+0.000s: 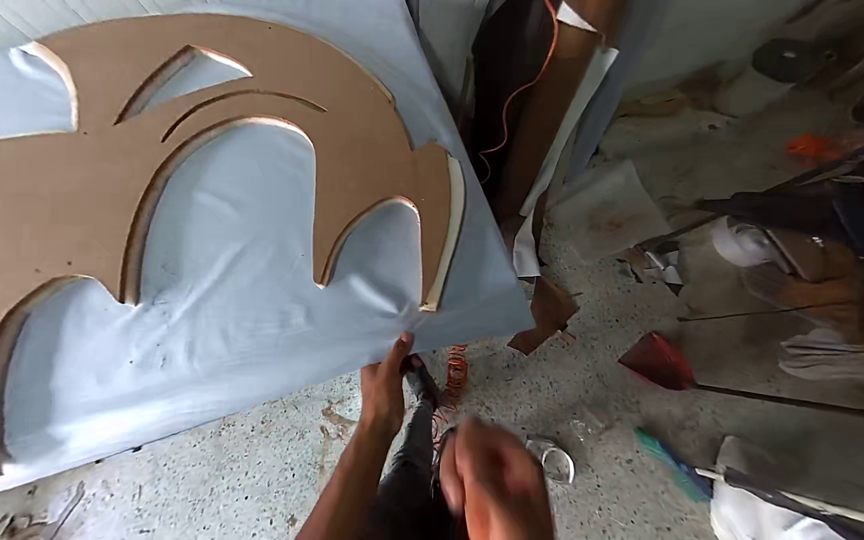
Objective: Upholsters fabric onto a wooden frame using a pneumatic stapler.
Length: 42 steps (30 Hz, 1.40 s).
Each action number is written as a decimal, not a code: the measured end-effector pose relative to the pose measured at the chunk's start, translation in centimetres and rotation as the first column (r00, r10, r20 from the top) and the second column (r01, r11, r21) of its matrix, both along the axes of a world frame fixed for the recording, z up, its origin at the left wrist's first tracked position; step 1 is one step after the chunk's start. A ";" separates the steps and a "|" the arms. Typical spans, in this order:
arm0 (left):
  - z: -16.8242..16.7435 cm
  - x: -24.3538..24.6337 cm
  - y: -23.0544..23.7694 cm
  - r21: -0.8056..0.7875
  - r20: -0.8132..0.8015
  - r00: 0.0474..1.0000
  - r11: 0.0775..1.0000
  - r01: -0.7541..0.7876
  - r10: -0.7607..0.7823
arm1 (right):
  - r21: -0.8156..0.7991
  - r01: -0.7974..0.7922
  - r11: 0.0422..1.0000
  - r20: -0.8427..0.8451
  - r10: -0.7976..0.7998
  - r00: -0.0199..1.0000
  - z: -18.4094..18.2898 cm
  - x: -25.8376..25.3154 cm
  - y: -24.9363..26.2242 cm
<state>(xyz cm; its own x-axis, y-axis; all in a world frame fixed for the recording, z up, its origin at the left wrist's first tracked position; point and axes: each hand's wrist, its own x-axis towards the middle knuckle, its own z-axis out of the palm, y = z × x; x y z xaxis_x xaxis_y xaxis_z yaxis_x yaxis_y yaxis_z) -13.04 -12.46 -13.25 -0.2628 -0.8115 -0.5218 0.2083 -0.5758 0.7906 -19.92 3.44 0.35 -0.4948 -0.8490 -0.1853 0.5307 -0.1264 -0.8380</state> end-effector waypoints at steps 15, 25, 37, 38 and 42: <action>8.5 -3.5 -15.1 -0.323 0.941 0.309 -0.094 0.942 -0.136 | 0.610 0.204 0.766 0.035 -0.283 0.958 -14.0 -0.9 -12.0; 3.4 -10.7 -19.8 0.102 0.995 -0.104 -0.277 0.956 0.007 | 0.537 0.328 0.777 0.148 -0.469 0.870 -13.1 1.2 -12.7; 4.6 -11.5 -21.3 0.189 0.979 -0.203 -0.335 0.923 -0.009 | 0.537 0.105 0.837 0.106 -0.190 0.976 -10.4 -7.2 -18.7; 5.1 -11.7 -21.8 0.205 0.971 -0.235 -0.348 0.915 -0.048 | 0.569 0.028 0.822 0.113 -0.112 0.987 -10.6 -8.6 -19.3; 6.8 -12.1 -22.4 0.262 0.920 -0.346 -0.372 0.891 -0.182 | 0.653 -0.148 0.742 0.029 0.171 0.985 -10.6 -12.1 -20.8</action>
<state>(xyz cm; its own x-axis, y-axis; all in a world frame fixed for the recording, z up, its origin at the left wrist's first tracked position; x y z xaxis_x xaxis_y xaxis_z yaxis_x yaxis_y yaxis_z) -25.17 -34.86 -6.48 -0.7855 -0.1253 -0.6060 -0.3520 0.8959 0.2710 -32.00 -17.40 -10.22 -0.3782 -0.5948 -0.7093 0.4662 0.5396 -0.7011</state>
